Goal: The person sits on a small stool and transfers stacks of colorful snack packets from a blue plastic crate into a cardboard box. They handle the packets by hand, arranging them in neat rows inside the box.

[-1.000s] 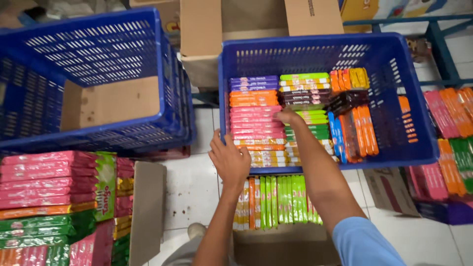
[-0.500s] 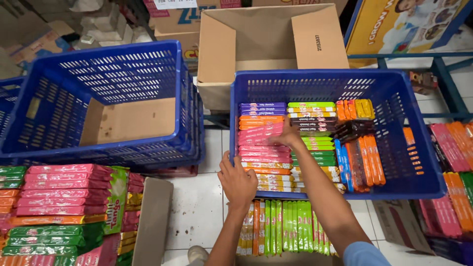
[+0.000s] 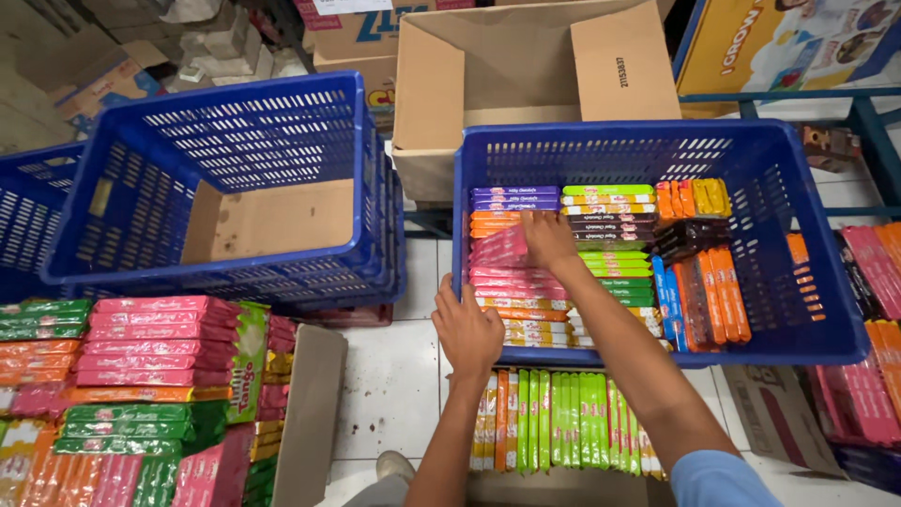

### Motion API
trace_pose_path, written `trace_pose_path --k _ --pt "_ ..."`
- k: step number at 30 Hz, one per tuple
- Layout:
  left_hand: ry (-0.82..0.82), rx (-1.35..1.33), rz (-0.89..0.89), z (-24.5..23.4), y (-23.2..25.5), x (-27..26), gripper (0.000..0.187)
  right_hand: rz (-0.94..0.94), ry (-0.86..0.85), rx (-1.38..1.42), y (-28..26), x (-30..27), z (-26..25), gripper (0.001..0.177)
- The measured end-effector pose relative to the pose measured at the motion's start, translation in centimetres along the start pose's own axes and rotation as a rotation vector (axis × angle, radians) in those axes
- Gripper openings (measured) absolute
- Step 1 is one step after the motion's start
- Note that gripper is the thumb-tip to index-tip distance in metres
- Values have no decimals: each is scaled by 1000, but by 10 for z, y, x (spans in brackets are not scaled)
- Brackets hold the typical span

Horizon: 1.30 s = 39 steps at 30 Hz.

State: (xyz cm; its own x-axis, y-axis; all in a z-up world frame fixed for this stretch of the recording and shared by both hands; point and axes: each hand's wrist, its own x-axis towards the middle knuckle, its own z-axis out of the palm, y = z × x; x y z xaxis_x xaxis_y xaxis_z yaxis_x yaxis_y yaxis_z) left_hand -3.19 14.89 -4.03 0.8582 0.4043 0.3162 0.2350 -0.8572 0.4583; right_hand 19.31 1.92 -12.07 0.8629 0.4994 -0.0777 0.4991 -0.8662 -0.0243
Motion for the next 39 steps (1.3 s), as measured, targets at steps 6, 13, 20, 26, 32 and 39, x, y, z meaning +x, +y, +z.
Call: trace_pose_path --k 6,13,20,26,32,39 --pt "37 12 10 -3 2 0 37 -76 12 -62 -14 -27 -78 79" --pt "26 -18 -10 6 -3 -1 37 1 136 91 -3 -148 -182 79" --pt "265 -263 121 25 -22 1 32 173 487 668 -11 -341 -218 74" --pt "62 -835 -43 18 -77 -86 37 448 202 1015 -23 -462 -143 74" --pt "-786 -376 -296 84 -249 -316 46 384 -33 1253 -55 -516 12 87" --pt "-1420 160 -157 -4 -200 -292 80 235 -244 710 -90 -506 184 82"
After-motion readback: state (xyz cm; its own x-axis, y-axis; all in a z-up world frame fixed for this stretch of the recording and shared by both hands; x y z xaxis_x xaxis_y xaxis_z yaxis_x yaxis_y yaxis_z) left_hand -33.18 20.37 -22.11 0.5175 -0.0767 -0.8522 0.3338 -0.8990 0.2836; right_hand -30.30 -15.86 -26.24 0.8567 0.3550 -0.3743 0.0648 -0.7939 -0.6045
